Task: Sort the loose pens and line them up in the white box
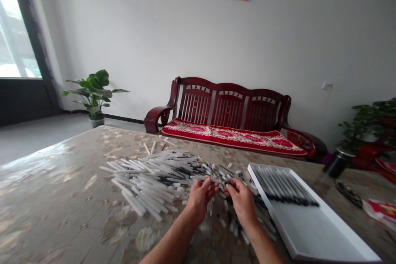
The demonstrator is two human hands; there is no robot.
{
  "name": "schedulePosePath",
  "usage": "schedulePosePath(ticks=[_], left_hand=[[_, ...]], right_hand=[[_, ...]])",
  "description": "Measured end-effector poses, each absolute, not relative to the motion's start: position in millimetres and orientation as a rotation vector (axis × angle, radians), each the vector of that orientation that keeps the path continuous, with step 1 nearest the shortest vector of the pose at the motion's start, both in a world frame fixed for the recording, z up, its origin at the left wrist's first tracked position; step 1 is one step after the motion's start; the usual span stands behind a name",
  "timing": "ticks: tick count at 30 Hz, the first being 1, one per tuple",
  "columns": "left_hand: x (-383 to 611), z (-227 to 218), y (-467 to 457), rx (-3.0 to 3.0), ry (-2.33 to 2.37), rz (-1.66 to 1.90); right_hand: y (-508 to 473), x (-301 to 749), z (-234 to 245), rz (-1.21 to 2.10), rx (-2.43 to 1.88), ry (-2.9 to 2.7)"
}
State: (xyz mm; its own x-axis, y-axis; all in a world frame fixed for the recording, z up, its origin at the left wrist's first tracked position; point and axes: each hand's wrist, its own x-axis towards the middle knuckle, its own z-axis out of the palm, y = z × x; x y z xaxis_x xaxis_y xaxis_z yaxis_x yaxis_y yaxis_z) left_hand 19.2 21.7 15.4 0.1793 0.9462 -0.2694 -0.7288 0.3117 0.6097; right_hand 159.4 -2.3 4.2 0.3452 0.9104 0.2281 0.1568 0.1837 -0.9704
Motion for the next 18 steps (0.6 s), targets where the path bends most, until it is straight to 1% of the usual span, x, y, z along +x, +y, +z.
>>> schedulePosePath(ticks=[8,18], left_hand=[[22.6,11.8,19.9,0.399,0.667,1.186],[23.5,6.8,20.3,0.430,0.650,1.189]], right_hand=[[-0.5,157.3,2.8,0.654,-1.250,-1.087],[-2.3,158.8,-2.7,0.431,-1.347,-1.227]])
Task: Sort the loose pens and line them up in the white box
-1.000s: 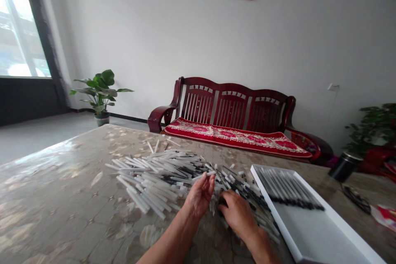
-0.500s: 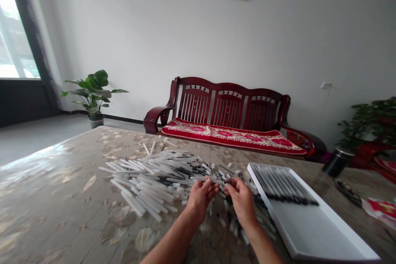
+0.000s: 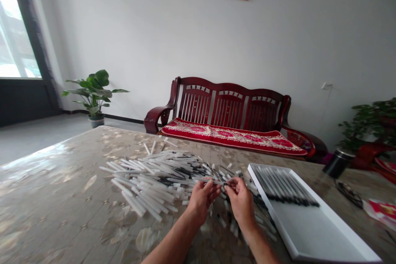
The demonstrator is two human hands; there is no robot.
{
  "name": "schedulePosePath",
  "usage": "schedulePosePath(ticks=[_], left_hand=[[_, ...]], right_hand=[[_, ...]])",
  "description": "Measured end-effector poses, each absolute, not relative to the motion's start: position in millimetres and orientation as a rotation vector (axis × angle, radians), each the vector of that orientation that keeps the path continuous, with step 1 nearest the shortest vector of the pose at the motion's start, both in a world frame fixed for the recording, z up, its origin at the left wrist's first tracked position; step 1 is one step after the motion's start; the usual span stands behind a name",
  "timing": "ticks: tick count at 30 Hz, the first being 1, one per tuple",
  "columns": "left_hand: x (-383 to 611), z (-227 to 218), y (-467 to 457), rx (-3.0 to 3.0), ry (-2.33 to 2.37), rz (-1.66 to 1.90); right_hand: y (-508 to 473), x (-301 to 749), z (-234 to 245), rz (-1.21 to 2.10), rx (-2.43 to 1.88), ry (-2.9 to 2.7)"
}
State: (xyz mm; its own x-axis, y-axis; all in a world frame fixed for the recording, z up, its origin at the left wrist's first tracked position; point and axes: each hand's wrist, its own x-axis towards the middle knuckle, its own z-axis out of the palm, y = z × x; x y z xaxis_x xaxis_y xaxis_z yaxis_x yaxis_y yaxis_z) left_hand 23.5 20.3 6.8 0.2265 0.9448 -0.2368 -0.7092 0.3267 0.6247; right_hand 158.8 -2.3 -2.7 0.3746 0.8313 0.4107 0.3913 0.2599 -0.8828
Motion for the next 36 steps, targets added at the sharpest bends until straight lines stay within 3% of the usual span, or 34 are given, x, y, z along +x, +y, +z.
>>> schedulePosePath(ticks=[10,19,29,36], left_hand=[[22,6,18,0.582,0.617,1.232],[25,7,17,0.587,0.622,1.214],[26,5,16,0.566,0.621,1.207],[25,6,17,0.559,0.634,1.215]], right_hand=[[-10,162,3,0.272,-1.389,-1.455],[-11,160,4,0.598,-1.332,-1.389],[-14,163,9,0.157,-1.530,-1.628],[-15,164,11,0.307,-1.494,-1.606]])
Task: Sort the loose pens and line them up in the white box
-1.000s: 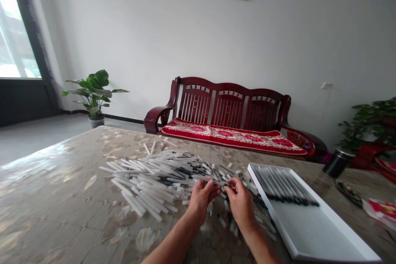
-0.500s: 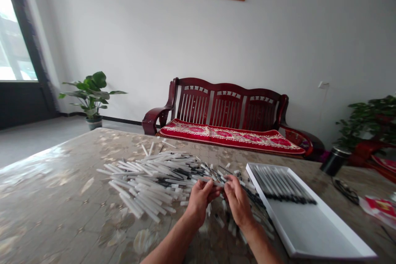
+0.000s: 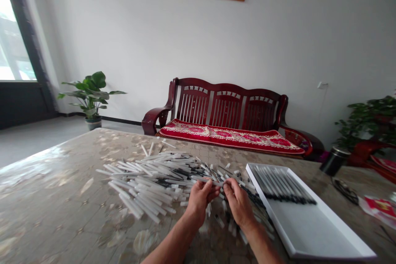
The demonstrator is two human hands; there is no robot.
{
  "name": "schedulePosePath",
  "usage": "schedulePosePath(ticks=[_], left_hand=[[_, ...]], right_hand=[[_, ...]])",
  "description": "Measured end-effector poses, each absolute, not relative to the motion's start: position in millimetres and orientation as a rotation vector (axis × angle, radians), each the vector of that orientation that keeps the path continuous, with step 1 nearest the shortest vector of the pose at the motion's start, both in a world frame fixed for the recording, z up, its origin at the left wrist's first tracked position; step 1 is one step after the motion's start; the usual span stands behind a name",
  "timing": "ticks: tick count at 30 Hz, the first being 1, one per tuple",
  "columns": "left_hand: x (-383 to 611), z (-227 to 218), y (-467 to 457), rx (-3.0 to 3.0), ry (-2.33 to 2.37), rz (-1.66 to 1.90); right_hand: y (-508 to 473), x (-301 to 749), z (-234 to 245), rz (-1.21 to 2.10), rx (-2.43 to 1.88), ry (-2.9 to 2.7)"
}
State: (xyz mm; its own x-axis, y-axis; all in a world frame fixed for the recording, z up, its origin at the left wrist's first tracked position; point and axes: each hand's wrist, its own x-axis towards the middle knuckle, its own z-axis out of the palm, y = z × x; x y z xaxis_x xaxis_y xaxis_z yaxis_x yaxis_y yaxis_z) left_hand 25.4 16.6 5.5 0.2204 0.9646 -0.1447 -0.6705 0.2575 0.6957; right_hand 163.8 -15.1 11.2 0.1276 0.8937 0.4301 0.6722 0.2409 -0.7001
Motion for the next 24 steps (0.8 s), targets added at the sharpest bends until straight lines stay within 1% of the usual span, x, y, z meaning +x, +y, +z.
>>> schedulePosePath(ticks=[3,7,13,21,24], left_hand=[[26,6,16,0.564,0.635,1.214],[28,6,15,0.577,0.639,1.220],[28,6,15,0.582,0.650,1.227],[29,6,14,0.605,0.680,1.254],[29,9,12,0.684,0.652,1.278]], right_hand=[[-14,163,10,0.296,-1.522,-1.586],[-15,162,11,0.425,-1.534,-1.510],[-14,161,12,0.337,-1.498,-1.524],[-15,159,15,0.507,-1.465,-1.467],[-17,153,18,0.726,-1.429,-1.287]])
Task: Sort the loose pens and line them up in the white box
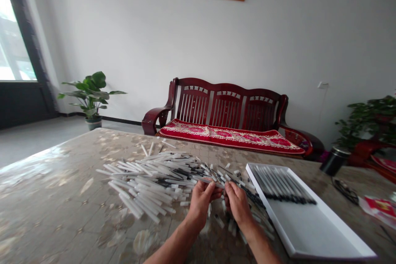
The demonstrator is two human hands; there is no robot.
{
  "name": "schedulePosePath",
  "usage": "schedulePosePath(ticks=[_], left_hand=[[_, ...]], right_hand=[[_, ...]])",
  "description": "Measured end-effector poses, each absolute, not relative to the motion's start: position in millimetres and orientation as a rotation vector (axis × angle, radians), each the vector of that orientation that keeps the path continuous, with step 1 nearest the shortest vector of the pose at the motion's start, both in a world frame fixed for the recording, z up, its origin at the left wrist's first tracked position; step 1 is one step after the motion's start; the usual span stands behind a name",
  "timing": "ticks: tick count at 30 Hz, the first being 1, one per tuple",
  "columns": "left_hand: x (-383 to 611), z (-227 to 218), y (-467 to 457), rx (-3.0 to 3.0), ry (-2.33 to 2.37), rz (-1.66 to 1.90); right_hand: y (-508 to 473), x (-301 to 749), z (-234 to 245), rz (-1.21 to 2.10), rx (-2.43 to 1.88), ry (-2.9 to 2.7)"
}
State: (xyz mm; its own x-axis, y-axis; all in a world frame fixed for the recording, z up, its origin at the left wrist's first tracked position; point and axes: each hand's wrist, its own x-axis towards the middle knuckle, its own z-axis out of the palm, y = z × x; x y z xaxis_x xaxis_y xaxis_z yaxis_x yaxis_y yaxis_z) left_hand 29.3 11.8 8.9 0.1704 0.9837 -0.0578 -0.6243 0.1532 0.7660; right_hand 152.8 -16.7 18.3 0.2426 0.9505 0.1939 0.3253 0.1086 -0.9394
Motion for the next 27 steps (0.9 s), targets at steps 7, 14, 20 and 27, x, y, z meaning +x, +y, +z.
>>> schedulePosePath(ticks=[7,14,20,27], left_hand=[[26,20,10,0.787,0.609,1.235],[8,19,18,0.624,0.498,0.649],[-1,19,21,0.464,0.443,0.371],[-5,19,19,0.492,0.437,0.325]], right_hand=[[-16,148,17,1.067,-1.332,-0.987],[-16,163,21,0.956,-1.240,-1.155],[-18,169,29,0.851,-1.263,-1.377],[-22,178,38,0.712,-1.284,-1.523]])
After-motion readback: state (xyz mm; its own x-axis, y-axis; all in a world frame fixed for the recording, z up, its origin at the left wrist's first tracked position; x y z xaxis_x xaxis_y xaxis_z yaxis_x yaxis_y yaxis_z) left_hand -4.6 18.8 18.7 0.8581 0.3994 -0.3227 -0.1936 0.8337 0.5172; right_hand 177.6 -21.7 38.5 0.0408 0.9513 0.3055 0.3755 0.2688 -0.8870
